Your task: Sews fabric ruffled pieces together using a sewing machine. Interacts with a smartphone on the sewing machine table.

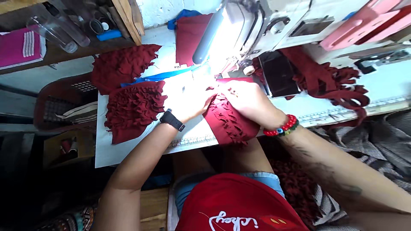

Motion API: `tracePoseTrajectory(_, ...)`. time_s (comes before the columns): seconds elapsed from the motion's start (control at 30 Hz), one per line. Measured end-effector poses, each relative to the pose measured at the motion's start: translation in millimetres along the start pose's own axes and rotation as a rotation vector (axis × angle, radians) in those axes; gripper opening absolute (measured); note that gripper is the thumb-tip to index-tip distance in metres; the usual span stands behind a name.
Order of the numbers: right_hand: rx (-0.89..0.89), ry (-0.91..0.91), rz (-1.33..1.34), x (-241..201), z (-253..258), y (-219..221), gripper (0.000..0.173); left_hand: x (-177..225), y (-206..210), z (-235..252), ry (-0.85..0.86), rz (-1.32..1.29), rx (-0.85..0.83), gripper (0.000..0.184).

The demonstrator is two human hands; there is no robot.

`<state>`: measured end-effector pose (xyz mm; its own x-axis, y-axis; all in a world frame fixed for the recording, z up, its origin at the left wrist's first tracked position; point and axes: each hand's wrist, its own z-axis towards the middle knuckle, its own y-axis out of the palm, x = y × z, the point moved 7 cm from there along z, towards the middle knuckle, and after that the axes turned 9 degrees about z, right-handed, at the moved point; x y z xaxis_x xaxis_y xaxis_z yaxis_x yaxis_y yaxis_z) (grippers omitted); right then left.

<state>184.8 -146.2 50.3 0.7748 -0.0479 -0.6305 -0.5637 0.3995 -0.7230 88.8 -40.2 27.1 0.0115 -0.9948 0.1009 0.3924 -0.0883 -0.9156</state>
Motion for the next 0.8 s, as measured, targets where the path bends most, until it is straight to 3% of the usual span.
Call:
tracePoseTrajectory(0.17,0.020,0.179,-0.020,44,32,10,0.029,2,3,1,0.000,0.023,-0.035,0.030)
tracePoseTrajectory(0.4,-0.065,0.107,-0.033,-10,-15,0,0.024,-4,5,3,-0.061,-0.056,-0.141,0.035)
tracePoseTrajectory(0.5,-0.052,0.164,0.014,3,-8,1,0.022,-6,1,12,-0.084,-0.087,-0.130,0.031)
tracePoseTrajectory(0.63,-0.041,0.303,0.090,16,-1,2,0.037,-4,-4,17,-0.111,-0.074,-0.090,0.026)
tracePoseTrajectory(0.8,-0.021,0.215,0.093,25,-1,6,0.026,-17,5,11,-0.104,-0.231,0.016,0.024)
